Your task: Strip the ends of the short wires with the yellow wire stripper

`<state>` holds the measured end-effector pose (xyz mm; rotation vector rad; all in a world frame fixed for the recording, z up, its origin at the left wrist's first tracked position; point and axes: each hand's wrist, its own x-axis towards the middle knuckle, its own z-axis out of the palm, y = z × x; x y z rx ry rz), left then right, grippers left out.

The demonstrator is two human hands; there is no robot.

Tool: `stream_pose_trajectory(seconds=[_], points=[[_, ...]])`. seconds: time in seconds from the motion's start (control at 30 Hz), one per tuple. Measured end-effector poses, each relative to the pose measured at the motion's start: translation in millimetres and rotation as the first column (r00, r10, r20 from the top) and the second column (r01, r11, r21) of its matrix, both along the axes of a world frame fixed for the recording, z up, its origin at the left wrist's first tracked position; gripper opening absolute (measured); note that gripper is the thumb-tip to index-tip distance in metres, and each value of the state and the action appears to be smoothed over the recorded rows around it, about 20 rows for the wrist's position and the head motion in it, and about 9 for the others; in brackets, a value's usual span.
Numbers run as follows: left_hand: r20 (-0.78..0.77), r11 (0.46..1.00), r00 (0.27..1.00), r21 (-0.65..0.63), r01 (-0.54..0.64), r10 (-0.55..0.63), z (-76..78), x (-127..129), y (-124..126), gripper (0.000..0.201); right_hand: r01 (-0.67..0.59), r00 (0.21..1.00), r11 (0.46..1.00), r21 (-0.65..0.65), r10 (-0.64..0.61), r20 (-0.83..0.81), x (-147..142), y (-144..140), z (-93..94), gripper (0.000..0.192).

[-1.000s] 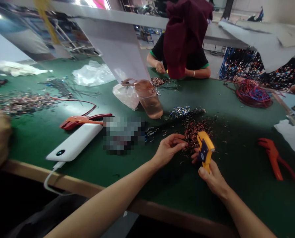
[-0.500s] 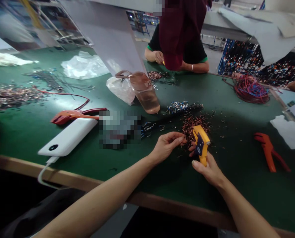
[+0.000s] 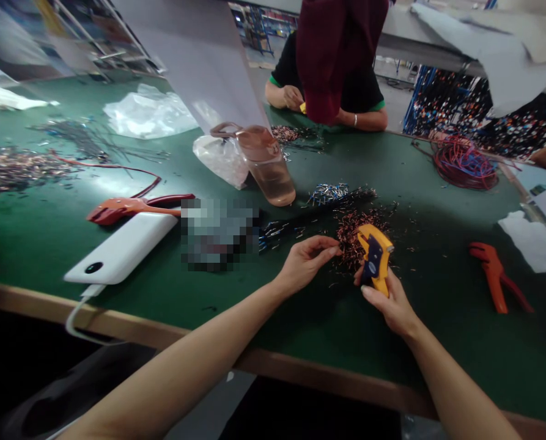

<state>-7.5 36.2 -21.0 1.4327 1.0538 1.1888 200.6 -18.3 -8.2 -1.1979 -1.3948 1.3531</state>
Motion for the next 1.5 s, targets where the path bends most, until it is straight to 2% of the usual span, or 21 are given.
stream_pose_trajectory(seconds=[0.1,0.17,0.4,0.57,0.63,0.73,0.9,1.0,1.1,1.2,1.27,1.33,1.4,1.5], points=[[-0.250,0.982,0.960,0.168,-0.082,0.123,0.6,-5.8,4.7,0.012,0.127,0.992,0.990,0.067,-0.125,-0.031,-2.8,1.8,3.8,0.034],[-0.366,0.973,0.916,0.212,-0.091,0.165,1.5,-8.4,7.3,0.013,0.183,0.983,0.978,0.099,-0.179,-0.045,-4.0,3.3,6.2,0.034],[-0.657,0.977,0.723,0.133,-0.167,0.213,6.1,-10.7,9.9,0.025,0.239,0.971,0.962,0.133,-0.238,-0.027,-4.9,7.0,2.7,0.033],[-0.810,0.989,0.567,0.129,-0.072,0.147,4.8,-11.0,6.3,0.016,0.248,0.969,0.959,0.138,-0.242,-0.055,-4.0,8.0,-2.9,0.033],[-0.837,0.992,0.533,0.124,-0.033,0.122,3.2,-10.5,4.9,0.015,0.253,0.967,0.957,0.140,-0.246,-0.064,-3.8,8.2,-4.2,0.033],[-0.848,0.992,0.518,0.124,-0.014,0.114,0.8,-10.1,5.2,0.007,0.260,0.965,0.956,0.136,-0.252,-0.074,-3.7,8.1,-5.3,0.035],[-0.828,0.983,0.543,0.183,0.027,0.140,-3.3,-11.4,10.4,0.011,0.268,0.962,0.956,0.117,-0.259,-0.082,-1.9,8.2,-8.0,0.036],[-0.783,0.978,0.602,0.209,0.021,0.154,-5.5,-12.4,13.7,0.011,0.253,0.964,0.963,0.087,-0.244,-0.104,0.6,9.0,-9.0,0.033],[-0.653,0.984,0.748,0.181,-0.003,0.123,-7.3,-13.2,16.6,0.010,0.205,0.970,0.978,0.030,-0.199,-0.137,3.5,9.6,-6.6,0.038],[-0.393,0.994,0.917,0.108,-0.021,0.063,-5.8,-10.9,17.4,0.011,0.110,0.984,0.993,-0.033,-0.113,-0.141,5.0,9.9,-1.4,0.046],[-0.199,0.999,0.979,0.034,-0.034,0.040,-0.3,-5.7,16.4,0.012,0.086,0.989,0.995,-0.058,-0.092,-0.115,4.5,9.9,1.5,0.043],[-0.068,1.000,0.998,-0.010,-0.007,0.006,9.7,2.7,14.8,0.014,0.108,0.989,0.992,-0.059,-0.113,-0.095,2.9,10.2,3.0,0.040],[-0.012,0.999,0.999,0.007,0.031,-0.031,22.0,13.3,13.4,0.016,0.137,0.984,0.989,-0.048,-0.141,-0.105,1.2,10.8,2.6,0.042],[-0.022,0.995,0.998,0.088,0.056,-0.054,37.0,30.8,12.7,0.008,0.166,0.977,0.986,-0.022,-0.167,-0.132,-0.1,12.3,-0.4,0.045]])
